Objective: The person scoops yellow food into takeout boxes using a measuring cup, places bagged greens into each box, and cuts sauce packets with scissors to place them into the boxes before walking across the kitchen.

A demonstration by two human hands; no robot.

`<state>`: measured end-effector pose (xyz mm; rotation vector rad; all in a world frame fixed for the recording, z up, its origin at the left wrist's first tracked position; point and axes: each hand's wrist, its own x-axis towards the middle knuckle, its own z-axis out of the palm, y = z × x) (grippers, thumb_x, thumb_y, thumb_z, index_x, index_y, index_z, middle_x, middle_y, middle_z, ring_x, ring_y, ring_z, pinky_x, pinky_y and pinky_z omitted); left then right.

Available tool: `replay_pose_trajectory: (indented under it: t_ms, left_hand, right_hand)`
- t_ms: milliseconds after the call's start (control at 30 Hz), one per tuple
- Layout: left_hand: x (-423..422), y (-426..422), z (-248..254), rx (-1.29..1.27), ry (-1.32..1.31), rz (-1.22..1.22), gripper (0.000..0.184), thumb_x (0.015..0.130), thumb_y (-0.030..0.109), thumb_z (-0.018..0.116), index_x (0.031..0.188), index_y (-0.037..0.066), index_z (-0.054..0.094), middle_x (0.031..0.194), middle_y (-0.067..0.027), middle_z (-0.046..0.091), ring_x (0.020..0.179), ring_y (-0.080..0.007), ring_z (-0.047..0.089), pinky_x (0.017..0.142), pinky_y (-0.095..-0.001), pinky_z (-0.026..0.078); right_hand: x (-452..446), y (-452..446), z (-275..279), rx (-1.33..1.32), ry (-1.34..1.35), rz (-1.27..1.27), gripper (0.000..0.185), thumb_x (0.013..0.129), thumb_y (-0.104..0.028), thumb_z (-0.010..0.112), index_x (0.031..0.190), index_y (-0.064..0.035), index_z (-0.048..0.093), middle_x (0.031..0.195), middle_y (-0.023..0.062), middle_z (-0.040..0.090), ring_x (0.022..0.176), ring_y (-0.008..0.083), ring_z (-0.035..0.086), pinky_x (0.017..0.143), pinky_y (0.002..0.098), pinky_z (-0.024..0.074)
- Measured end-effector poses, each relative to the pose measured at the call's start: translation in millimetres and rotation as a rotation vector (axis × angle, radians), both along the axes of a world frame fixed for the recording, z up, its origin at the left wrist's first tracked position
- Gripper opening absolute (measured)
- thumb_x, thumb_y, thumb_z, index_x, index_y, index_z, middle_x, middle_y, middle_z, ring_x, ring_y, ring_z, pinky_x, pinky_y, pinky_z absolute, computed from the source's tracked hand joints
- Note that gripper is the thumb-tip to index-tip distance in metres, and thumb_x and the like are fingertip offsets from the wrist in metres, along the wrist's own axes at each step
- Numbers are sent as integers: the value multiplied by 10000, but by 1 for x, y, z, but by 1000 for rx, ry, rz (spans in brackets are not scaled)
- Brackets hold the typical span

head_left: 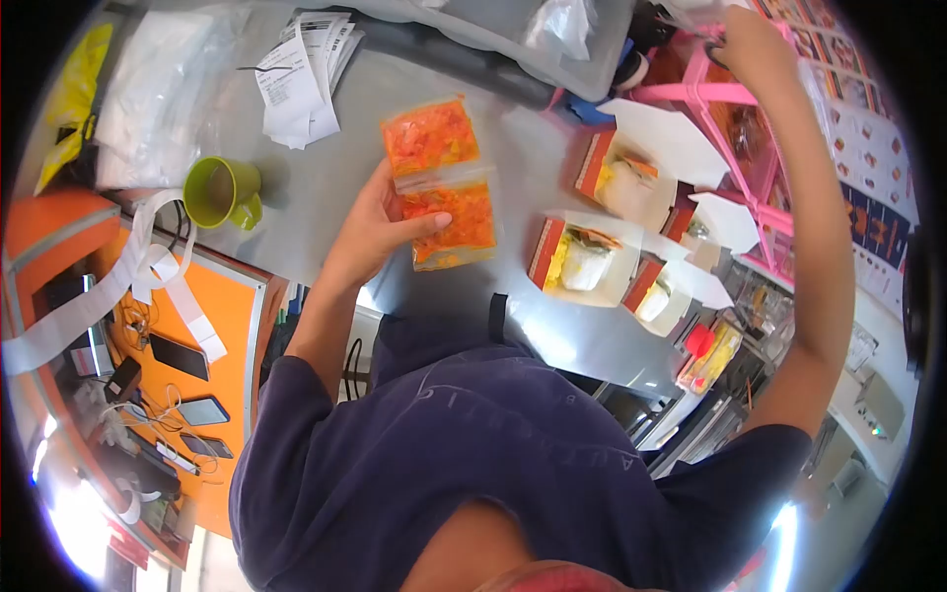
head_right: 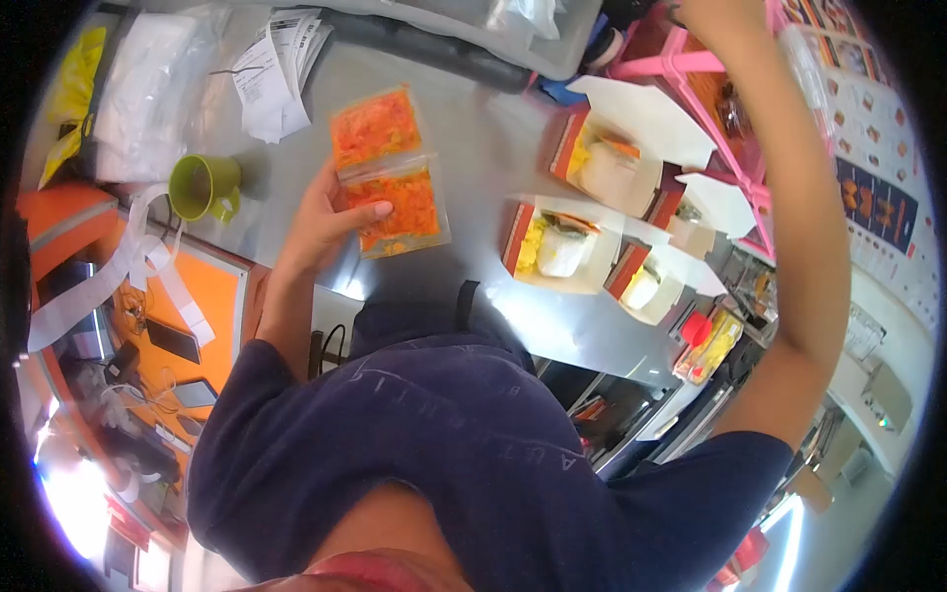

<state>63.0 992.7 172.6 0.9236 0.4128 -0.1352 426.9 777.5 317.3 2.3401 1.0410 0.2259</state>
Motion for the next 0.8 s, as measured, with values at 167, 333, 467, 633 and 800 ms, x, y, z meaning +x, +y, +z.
replay_pose_trajectory:
  t_ms: [167, 333, 467, 633, 800]
  left_hand:
    - [-19, -10, 32, 48, -160, -69, 730, 711, -40, 680, 1325, 26, 290, 1232, -112, 461, 1117, -187, 480, 860, -308, 459]
    - [-43, -18, 69, 73, -179, -258, 756, 711, -46, 683, 1343, 44, 278, 1238, -119, 458, 1109, -179, 478, 886, -305, 445]
    - [-55, -31, 90, 125, -115, -402, 762, 708, -45, 686, 1345, 45, 278, 1211, -128, 483, 1078, -174, 500, 902, -306, 434]
    - [-58, -57, 105, 98, -112, -487, 772, 703, -39, 690, 1348, 44, 273, 1198, -141, 495, 1089, -190, 494, 910, -319, 430]
    - [-59, -73, 111, 166, -92, -592, 778, 706, -39, 681, 1356, 51, 264, 1207, -149, 491, 1116, -203, 477, 925, -327, 420]
  right_hand:
    - [-167, -16, 68, 328, 1010, -245, 182, 795, -116, 487, 890, 28, 545, 690, 115, 520, 622, 197, 539, 611, 318, 437]
    - [-243, -79, 16, 367, 1677, -624, 434, 690, -343, 768, 827, -8, 527, 748, -15, 503, 704, 51, 494, 610, 195, 416]
    - [-272, -98, -8, 407, 1994, -558, 633, 637, -620, 689, 743, -17, 529, 667, -26, 465, 636, 53, 432, 553, 194, 339]
    - [-300, -119, -32, 623, 2074, -284, 478, 812, -473, 608, 630, -68, 432, 574, -63, 338, 535, 31, 329, 467, 203, 261]
    - [-317, -133, -46, 714, 2031, -178, 576, 775, -599, 567, 598, -67, 437, 549, -42, 371, 519, 56, 365, 474, 218, 286]
